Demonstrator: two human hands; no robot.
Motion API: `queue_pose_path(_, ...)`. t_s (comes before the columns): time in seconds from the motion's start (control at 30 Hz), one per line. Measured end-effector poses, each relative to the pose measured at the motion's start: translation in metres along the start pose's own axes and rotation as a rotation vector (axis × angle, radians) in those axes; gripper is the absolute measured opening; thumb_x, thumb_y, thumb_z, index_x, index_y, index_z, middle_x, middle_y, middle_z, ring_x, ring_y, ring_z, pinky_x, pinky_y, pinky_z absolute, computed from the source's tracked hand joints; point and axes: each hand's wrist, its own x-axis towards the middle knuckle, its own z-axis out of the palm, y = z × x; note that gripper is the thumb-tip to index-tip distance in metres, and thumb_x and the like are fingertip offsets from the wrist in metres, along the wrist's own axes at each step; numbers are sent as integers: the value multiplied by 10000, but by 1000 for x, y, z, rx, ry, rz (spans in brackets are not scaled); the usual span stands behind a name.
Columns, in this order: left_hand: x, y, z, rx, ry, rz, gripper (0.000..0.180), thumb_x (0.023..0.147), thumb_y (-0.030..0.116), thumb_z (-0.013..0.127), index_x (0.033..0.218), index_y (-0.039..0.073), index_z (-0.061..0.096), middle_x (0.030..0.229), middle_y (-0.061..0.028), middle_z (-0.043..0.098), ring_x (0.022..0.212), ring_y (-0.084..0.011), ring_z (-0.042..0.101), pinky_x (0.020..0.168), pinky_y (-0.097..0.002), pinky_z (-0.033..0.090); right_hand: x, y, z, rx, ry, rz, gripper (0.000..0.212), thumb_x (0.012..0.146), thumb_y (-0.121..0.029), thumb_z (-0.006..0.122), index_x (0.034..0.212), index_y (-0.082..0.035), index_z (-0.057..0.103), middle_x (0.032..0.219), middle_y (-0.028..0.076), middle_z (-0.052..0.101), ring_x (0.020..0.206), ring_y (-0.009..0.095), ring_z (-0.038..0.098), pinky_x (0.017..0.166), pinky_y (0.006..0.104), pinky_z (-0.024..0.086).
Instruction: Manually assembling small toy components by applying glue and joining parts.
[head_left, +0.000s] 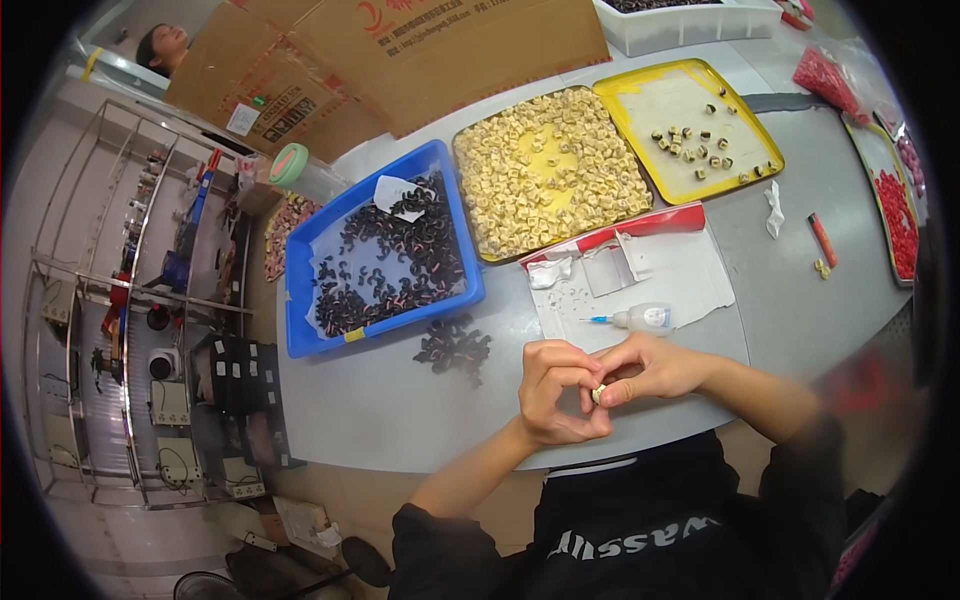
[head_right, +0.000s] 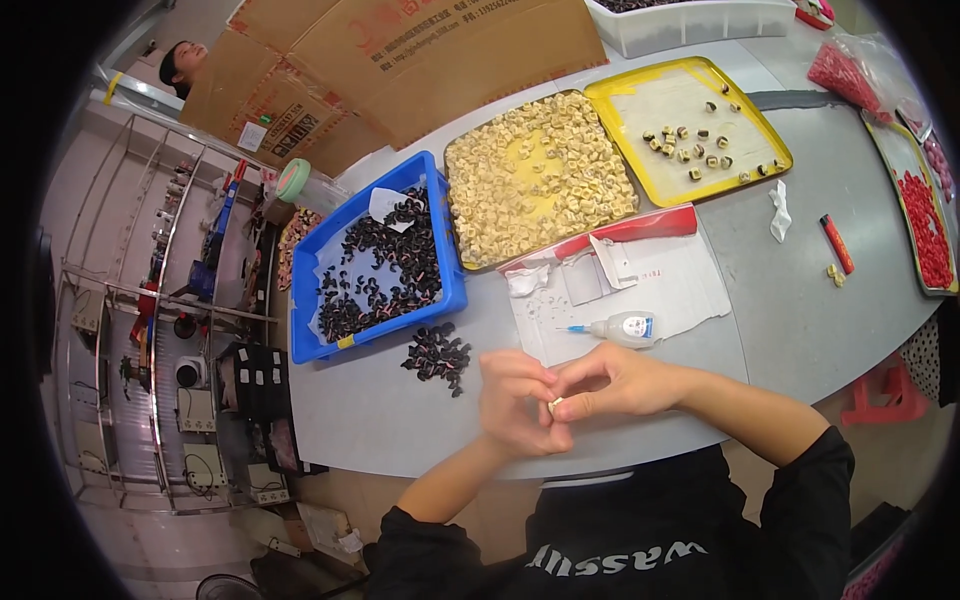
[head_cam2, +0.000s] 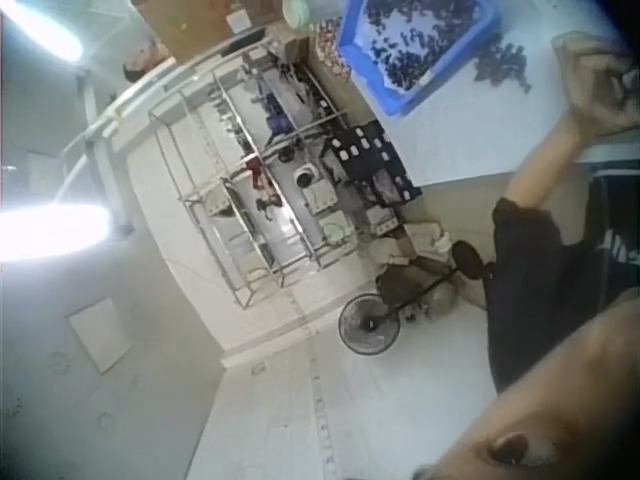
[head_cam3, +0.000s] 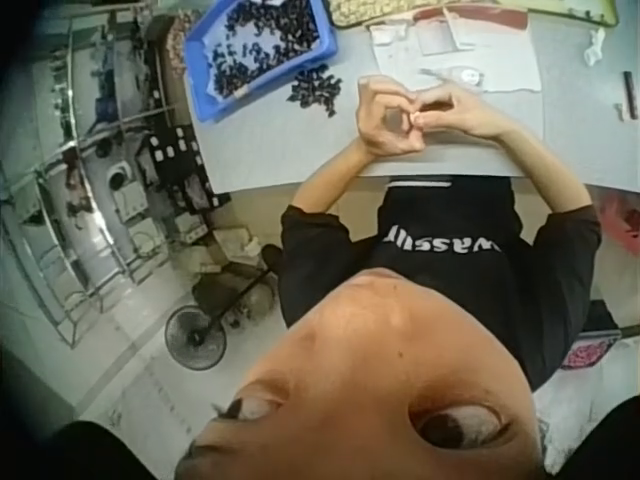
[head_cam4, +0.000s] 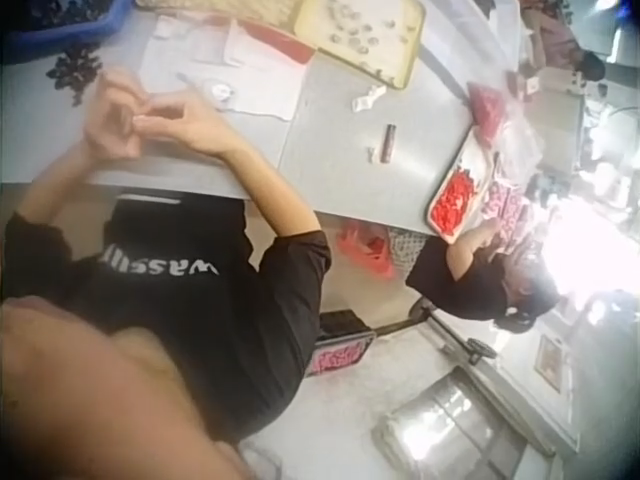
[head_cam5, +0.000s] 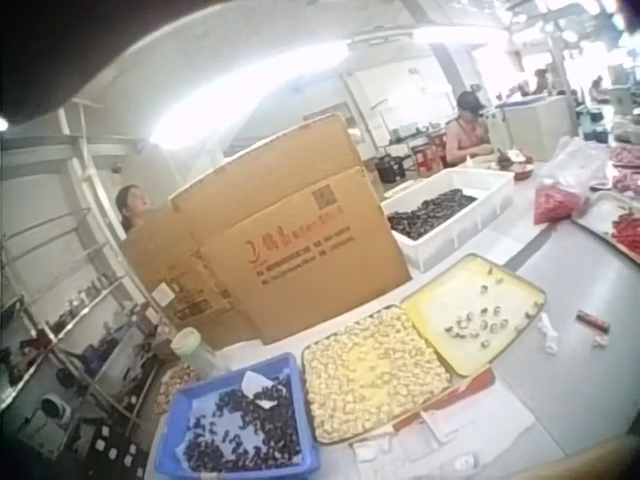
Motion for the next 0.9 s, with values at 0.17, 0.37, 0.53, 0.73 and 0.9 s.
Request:
queue_pose_path(0.17, -2, -4, -4, 29, -11, 61, 280, 566, 136, 702, 778, 94, 524, 823, -34, 564, 744, -199, 501, 657, -296, 398, 5, 1, -1, -26, -13, -43, 215, 830, -185, 598, 928, 5, 618, 930, 57, 600, 882, 105, 520, 824, 262, 397)
queue_pose_path(0.37, -2, -8, -6, 53, -78, 100, 382, 595, 320, 766, 824, 132, 525, 880, -7, 526, 777, -181, 477, 651, -295, 398, 7, 8, -5, -49, -49, -87, 181, 813, -124, 611, 915, 26, 608, 925, 76, 569, 888, 149, 511, 806, 278, 398)
queue_pose_path(0.53, -4, -8, -5, 75, -75, 128, 397, 613, 376, 758, 831, 144, 521, 881, 5, 524, 772, -166, 480, 628, -280, 398, 4, 8, -4, -9, -49, -71, 180, 809, -113, 614, 916, 32, 606, 938, 80, 555, 901, 160, 506, 820, 282, 388)
queue_pose_path(0.73, -3, -7, -4, 69, -68, 138, 397, 615, 383, 754, 837, 152, 519, 876, 18, 520, 745, -146, 494, 595, -271, 393, 4, 9, -4, -23, -68, -85, 181, 800, -97, 619, 921, 37, 606, 944, 84, 554, 917, 163, 504, 833, 282, 386)
queue_pose_path(0.9, -6, -12, 0, -3, -36, 136, 392, 602, 359, 755, 842, 154, 522, 873, 21, 519, 744, -148, 493, 604, -276, 388, 4, 7, -3, -16, -63, -98, 181, 791, -85, 623, 919, 42, 607, 952, 92, 559, 923, 169, 509, 841, 283, 387)
